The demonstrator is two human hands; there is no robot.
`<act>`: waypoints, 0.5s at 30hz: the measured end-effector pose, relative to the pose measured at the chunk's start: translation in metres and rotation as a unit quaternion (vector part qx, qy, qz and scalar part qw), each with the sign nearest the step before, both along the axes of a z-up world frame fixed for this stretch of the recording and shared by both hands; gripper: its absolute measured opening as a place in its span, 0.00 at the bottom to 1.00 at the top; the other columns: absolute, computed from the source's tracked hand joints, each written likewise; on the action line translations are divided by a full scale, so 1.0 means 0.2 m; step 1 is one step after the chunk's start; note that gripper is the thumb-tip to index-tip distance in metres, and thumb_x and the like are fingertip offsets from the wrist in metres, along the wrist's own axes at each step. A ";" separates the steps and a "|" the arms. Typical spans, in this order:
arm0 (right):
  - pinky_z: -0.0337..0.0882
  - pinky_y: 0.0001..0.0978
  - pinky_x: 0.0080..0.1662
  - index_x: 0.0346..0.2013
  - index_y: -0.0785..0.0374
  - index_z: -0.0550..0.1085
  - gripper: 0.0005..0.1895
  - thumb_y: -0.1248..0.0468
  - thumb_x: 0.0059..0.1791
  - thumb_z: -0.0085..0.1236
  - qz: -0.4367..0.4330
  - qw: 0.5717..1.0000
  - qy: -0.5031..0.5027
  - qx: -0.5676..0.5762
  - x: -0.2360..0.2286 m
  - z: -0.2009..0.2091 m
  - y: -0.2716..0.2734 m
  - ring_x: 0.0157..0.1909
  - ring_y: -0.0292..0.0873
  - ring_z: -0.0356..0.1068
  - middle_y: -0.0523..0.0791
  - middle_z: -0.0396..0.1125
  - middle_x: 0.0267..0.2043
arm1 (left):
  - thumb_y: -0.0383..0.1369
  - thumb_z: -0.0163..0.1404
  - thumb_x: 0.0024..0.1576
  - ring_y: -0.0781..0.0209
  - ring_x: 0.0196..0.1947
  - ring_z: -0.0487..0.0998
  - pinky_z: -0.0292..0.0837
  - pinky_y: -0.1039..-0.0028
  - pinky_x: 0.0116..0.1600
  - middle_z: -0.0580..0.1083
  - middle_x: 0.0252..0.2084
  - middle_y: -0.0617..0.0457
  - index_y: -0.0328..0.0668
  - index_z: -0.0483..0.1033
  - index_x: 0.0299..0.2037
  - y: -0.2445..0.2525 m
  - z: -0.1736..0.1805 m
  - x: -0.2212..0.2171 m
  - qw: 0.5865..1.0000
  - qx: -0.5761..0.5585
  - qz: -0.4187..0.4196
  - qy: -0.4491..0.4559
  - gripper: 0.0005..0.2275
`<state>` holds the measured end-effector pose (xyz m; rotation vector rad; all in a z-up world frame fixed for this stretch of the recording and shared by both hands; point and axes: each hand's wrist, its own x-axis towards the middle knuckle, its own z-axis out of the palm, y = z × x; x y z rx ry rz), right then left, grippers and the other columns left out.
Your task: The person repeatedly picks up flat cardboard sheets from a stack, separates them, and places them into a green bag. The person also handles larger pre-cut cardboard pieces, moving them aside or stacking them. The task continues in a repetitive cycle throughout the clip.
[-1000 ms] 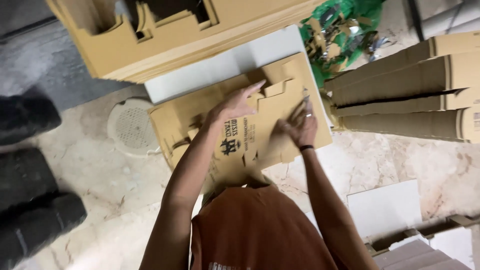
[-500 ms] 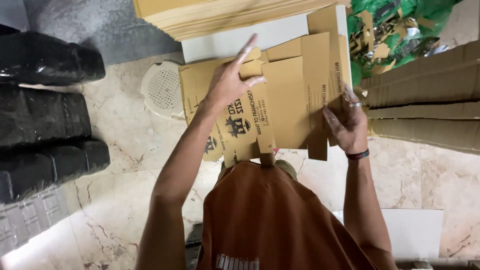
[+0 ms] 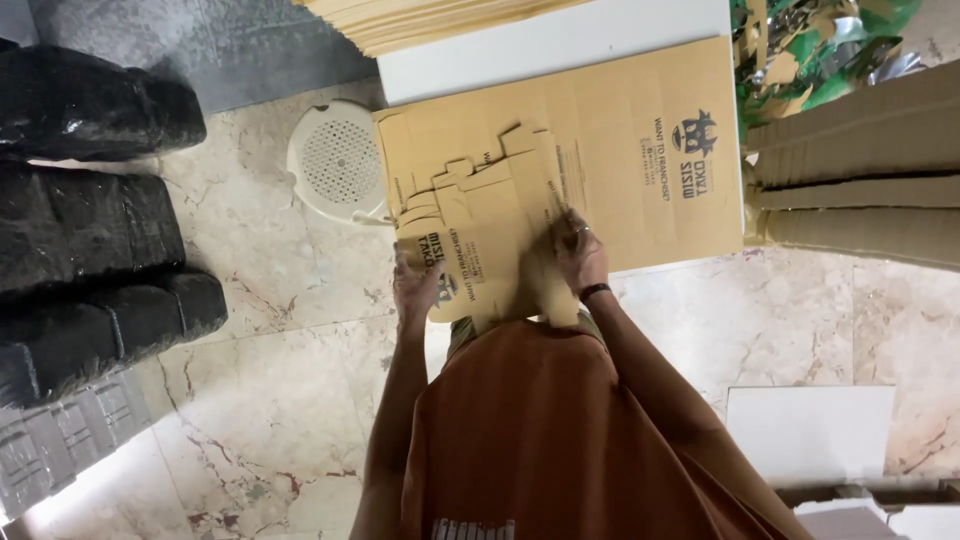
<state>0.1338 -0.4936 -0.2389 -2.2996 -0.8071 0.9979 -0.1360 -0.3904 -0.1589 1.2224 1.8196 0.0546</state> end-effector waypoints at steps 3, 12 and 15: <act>0.76 0.58 0.53 0.56 0.61 0.72 0.23 0.50 0.52 0.56 0.004 0.996 -0.089 -0.014 -0.07 0.02 -0.01 0.52 0.62 0.73 0.54 0.71 0.53 | 0.46 0.59 0.55 0.27 0.66 0.66 0.65 0.42 0.66 0.62 0.69 0.29 0.49 0.41 0.78 0.01 0.04 -0.05 1.000 0.022 -0.007 -0.018 0.45; 0.72 0.60 0.60 0.72 0.55 0.60 0.44 0.44 0.46 0.64 -0.042 0.993 -0.036 -0.104 -0.24 -0.05 -0.07 0.65 0.56 0.62 0.49 0.58 0.63 | 0.43 0.56 0.59 0.28 0.73 0.53 0.64 0.39 0.66 0.47 0.77 0.35 0.55 0.32 0.79 0.01 -0.17 -0.19 0.992 0.017 -0.115 -0.055 0.46; 0.73 0.56 0.59 0.64 0.62 0.69 0.38 0.48 0.44 0.68 -0.103 0.994 -0.017 0.014 -0.23 0.04 -0.15 0.61 0.62 0.67 0.53 0.64 0.58 | 0.41 0.59 0.57 0.16 0.73 0.42 0.58 0.26 0.65 0.37 0.78 0.31 0.56 0.33 0.79 0.11 0.05 -0.08 0.988 0.065 -0.140 0.027 0.47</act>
